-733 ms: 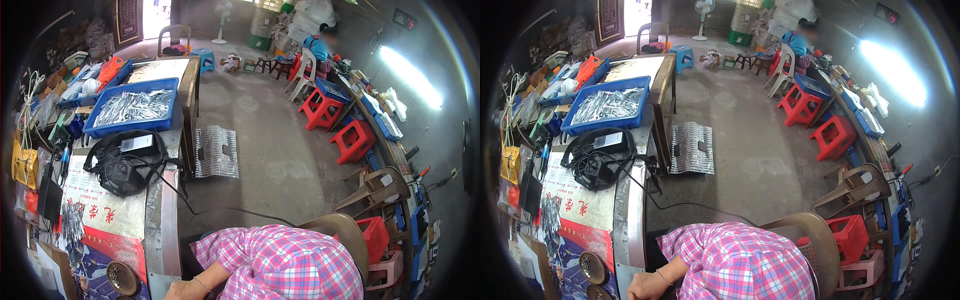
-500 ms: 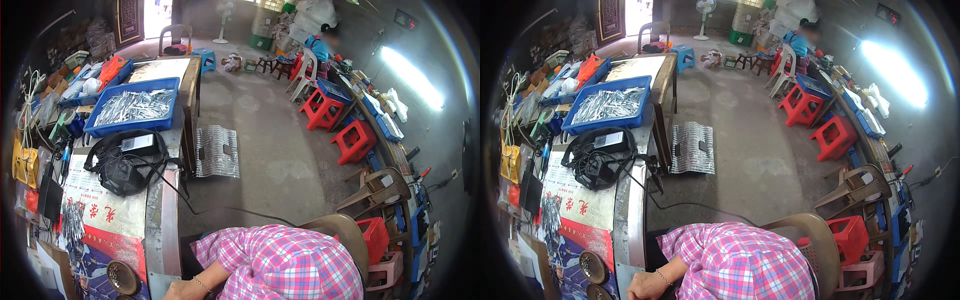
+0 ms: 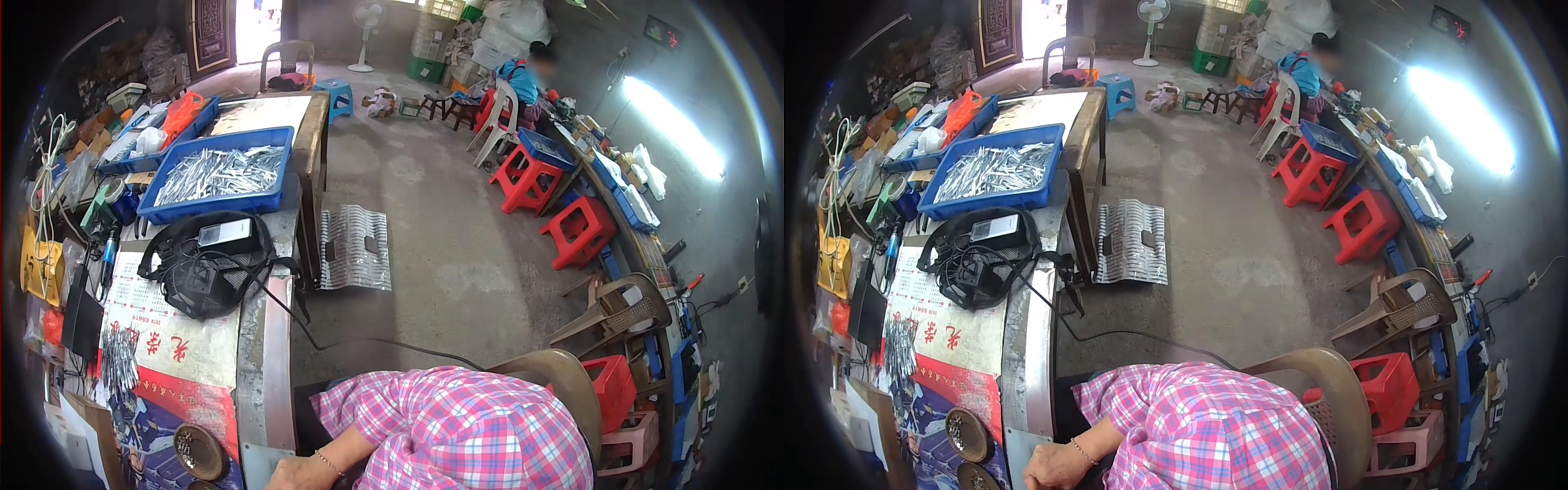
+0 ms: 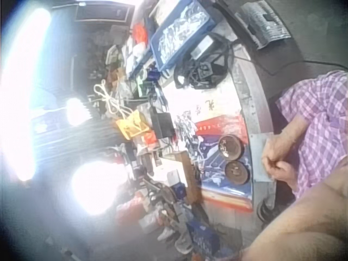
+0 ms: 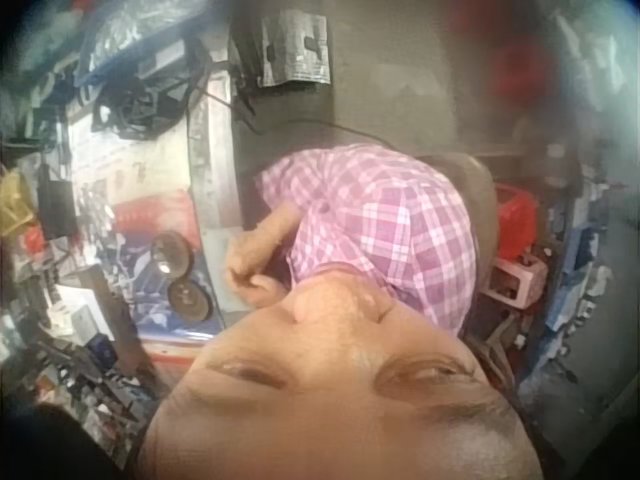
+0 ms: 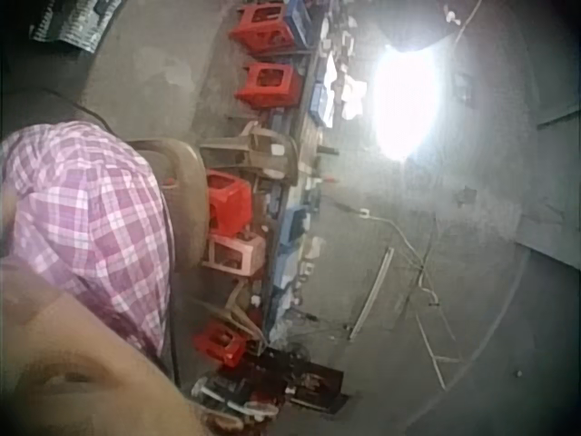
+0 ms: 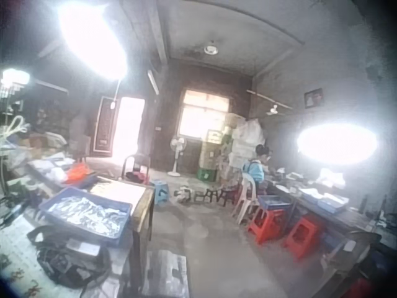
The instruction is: The person picks small metal and plastic components from shallow bowls and assembles them together by hand.
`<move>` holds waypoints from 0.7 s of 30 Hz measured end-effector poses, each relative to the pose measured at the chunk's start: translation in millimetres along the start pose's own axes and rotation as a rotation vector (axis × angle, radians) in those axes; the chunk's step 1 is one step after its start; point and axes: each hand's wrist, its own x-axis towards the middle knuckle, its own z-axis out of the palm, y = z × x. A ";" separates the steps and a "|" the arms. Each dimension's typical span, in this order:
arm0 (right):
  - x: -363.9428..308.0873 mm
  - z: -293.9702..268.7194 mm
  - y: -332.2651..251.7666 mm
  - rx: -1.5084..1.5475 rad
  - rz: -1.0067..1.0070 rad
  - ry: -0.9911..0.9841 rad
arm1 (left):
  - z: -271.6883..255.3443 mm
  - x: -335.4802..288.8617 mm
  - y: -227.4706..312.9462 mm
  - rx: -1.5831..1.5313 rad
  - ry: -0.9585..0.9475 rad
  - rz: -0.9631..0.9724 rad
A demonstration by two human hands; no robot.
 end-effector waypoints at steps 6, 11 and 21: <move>0.2 0.1 -3.6 -0.013 0.038 0.056 | 0.7 -3.6 -0.8 -0.051 0.022 -0.019; 1.6 1.8 -0.1 -0.019 0.021 0.030 | 3.6 -4.2 -1.6 -0.144 0.049 -0.009; -0.6 -4.7 -8.6 -0.130 0.060 -0.094 | 3.7 -10.2 3.4 -0.168 0.055 -0.035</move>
